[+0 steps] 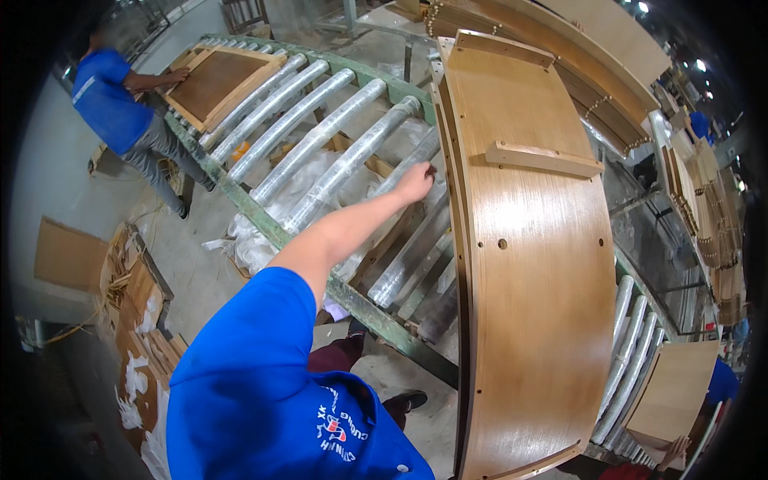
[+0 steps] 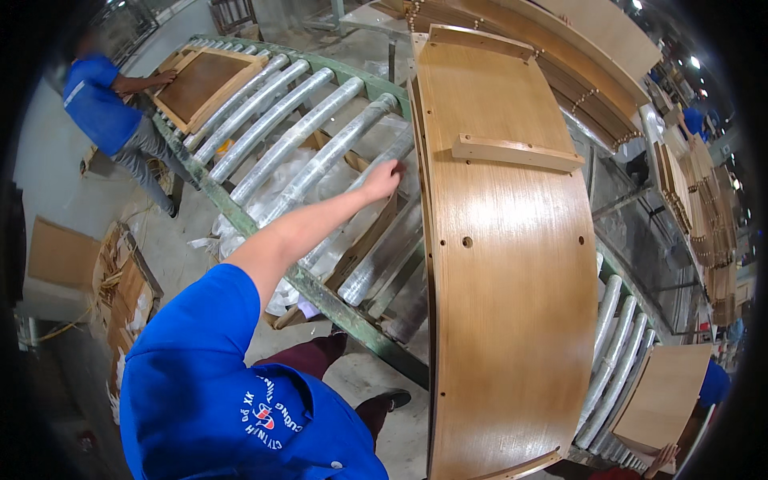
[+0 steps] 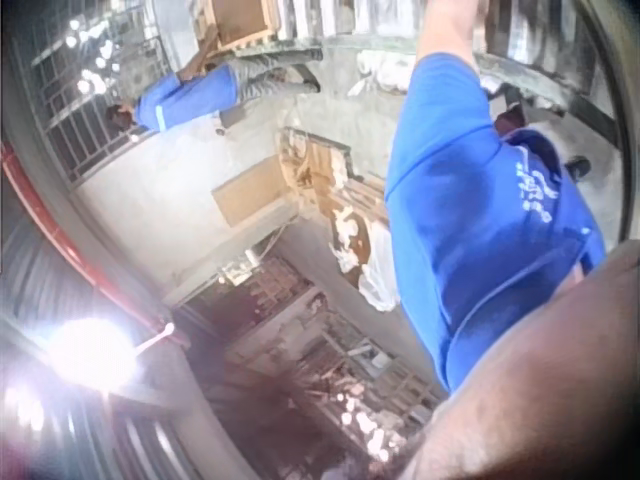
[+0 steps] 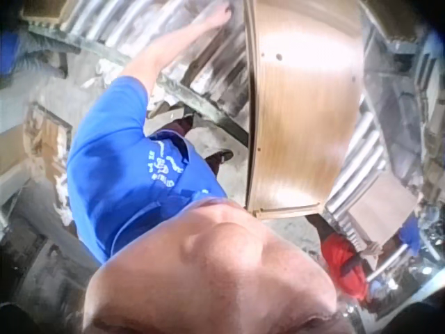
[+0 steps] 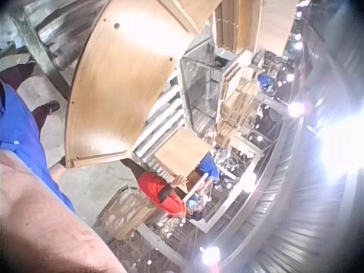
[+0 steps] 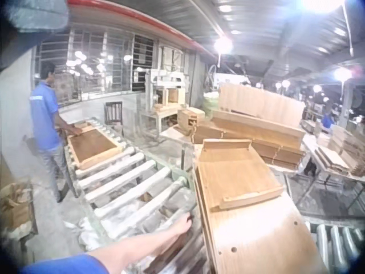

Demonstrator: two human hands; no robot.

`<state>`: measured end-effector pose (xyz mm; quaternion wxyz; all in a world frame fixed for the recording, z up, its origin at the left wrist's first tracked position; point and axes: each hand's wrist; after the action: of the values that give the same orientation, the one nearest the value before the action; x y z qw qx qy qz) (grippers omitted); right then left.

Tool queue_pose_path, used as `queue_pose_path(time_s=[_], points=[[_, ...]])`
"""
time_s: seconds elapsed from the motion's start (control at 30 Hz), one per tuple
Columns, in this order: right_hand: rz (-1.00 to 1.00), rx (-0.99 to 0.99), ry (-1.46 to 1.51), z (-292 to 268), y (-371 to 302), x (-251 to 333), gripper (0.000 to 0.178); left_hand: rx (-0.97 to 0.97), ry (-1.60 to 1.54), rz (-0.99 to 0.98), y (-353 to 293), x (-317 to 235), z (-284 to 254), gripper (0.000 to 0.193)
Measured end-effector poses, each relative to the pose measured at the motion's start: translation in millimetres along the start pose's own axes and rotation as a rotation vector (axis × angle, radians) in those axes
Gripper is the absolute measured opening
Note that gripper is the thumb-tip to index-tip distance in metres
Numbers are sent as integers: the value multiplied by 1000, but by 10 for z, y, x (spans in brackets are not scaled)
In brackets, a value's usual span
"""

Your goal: The person wipes the surface of a wooden furniture panel with a white cloth. They move the panel on a roller conveyor, flip it over, and continue wiping the other side. The person also wipes a stack of similar wooden panels on the floor.

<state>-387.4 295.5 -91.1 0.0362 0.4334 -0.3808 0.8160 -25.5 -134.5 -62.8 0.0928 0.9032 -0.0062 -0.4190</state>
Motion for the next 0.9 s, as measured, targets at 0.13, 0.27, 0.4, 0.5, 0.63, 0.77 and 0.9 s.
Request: queue_pose_path(time_s=[0.13,0.27,0.4,0.5,0.63,0.77,0.9], points=[[23,-47,-18,259,129,-142,39,21,232,296,595,150,184,41],[42,-94,4,393,232,-296,38,84,406,44,1032,270,350,63],[59,-144,52,442,453,-539,38,38,386,133,1563,272,261,67],[85,-195,72,448,570,-735,38,-19,317,190,1896,395,176,64],[93,-281,74,453,745,-897,38,-64,389,195,2369,603,92,62],[84,-365,90,425,888,-919,37,-96,425,201,2729,827,-55,60],[73,-457,84,389,919,-829,37,-95,430,199,2928,1102,-182,58]])
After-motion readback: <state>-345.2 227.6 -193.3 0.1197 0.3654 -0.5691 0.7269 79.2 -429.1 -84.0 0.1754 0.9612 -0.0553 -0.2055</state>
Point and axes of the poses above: each hand's wrist, its own y-axis towards the middle knuckle, its own z-axis out of the palm, x = y × z, and after that the axes turned 6 degrees about x, right-handed
